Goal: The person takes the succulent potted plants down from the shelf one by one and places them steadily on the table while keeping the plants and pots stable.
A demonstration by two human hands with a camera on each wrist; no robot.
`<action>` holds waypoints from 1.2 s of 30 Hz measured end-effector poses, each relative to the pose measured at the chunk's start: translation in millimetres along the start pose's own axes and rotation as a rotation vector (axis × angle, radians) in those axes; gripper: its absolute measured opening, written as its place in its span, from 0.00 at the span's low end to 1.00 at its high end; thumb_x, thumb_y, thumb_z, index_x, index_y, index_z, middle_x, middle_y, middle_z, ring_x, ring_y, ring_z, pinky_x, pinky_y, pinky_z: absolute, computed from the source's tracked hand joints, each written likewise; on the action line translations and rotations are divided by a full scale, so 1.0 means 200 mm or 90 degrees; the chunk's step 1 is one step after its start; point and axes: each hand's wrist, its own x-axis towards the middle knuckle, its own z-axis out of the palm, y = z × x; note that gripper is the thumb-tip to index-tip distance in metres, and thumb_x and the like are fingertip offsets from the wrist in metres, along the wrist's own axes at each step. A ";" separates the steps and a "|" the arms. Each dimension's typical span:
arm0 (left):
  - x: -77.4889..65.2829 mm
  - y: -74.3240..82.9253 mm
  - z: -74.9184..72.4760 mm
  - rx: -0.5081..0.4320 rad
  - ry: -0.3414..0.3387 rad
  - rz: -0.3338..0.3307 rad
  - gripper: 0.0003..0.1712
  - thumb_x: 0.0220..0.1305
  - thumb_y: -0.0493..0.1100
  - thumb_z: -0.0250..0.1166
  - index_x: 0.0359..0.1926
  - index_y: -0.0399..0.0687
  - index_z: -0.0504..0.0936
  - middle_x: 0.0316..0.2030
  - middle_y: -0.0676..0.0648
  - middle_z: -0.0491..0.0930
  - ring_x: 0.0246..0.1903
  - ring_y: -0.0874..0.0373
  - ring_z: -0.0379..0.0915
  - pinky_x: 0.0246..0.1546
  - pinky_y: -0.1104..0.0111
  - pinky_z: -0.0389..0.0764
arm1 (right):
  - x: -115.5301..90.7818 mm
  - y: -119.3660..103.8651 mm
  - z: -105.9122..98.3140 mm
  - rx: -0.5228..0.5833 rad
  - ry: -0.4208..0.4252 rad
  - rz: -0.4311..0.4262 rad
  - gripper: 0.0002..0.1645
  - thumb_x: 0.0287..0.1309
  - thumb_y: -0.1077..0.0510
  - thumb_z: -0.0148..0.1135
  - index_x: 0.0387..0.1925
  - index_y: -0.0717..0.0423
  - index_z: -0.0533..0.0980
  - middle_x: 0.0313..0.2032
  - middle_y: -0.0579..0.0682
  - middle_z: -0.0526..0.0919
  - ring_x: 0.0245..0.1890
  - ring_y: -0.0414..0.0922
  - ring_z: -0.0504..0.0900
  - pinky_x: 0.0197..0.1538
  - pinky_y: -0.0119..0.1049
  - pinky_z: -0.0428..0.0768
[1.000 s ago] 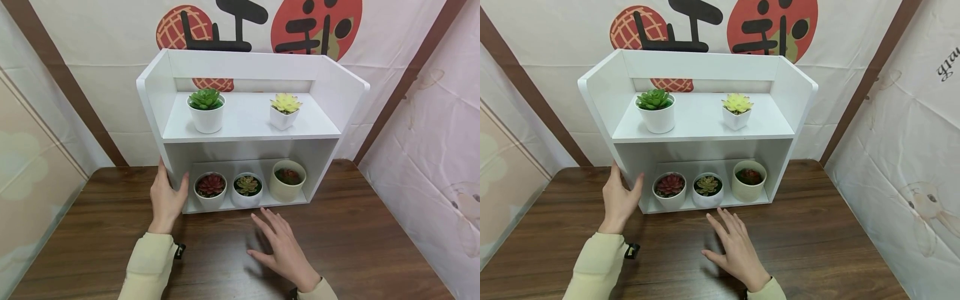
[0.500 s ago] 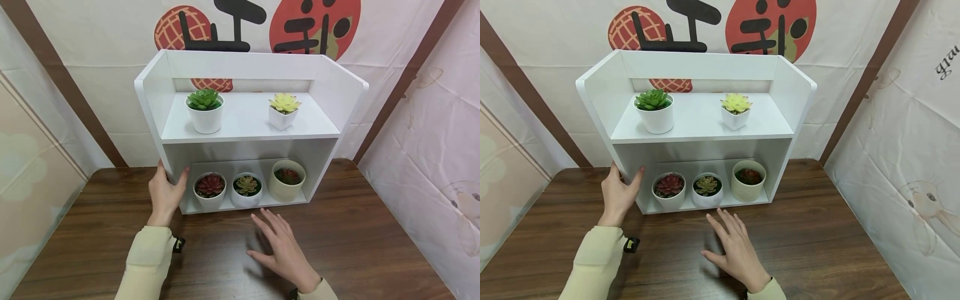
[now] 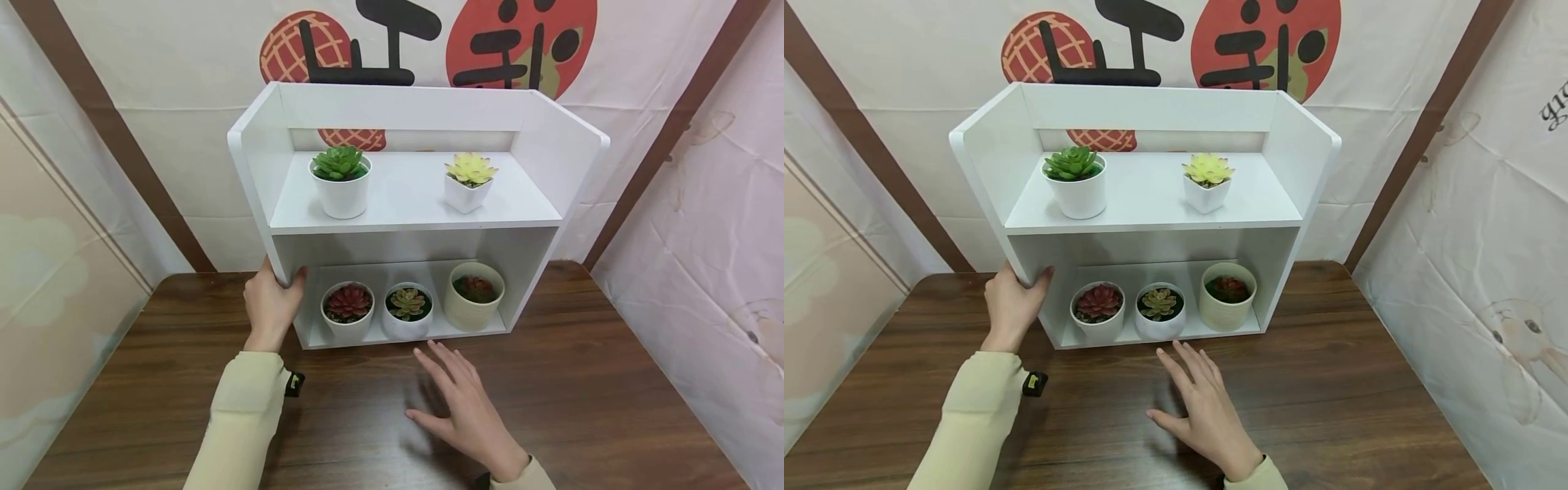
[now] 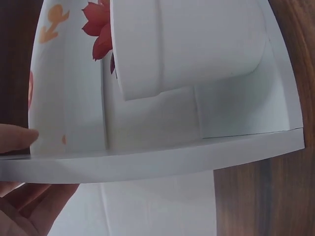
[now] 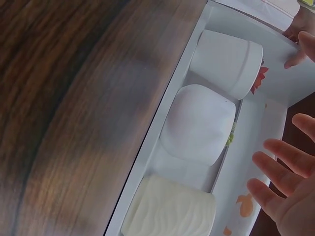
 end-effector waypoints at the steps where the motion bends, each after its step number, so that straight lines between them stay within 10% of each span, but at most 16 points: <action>1: 0.00 0.00 0.00 0.001 -0.001 -0.001 0.22 0.59 0.42 0.64 0.49 0.30 0.75 0.41 0.26 0.81 0.38 0.29 0.79 0.37 0.42 0.76 | 0.00 0.00 0.00 0.000 0.001 -0.002 0.52 0.45 0.39 0.73 0.69 0.48 0.62 0.67 0.53 0.67 0.66 0.52 0.66 0.70 0.45 0.56; 36: -0.01 -0.03 0.02 0.029 -0.016 0.005 0.19 0.62 0.39 0.58 0.48 0.26 0.76 0.39 0.24 0.81 0.34 0.28 0.79 0.34 0.40 0.76 | 0.15 -0.10 -0.13 0.138 0.019 0.040 0.43 0.54 0.47 0.69 0.69 0.53 0.62 0.66 0.52 0.67 0.64 0.47 0.70 0.61 0.43 0.71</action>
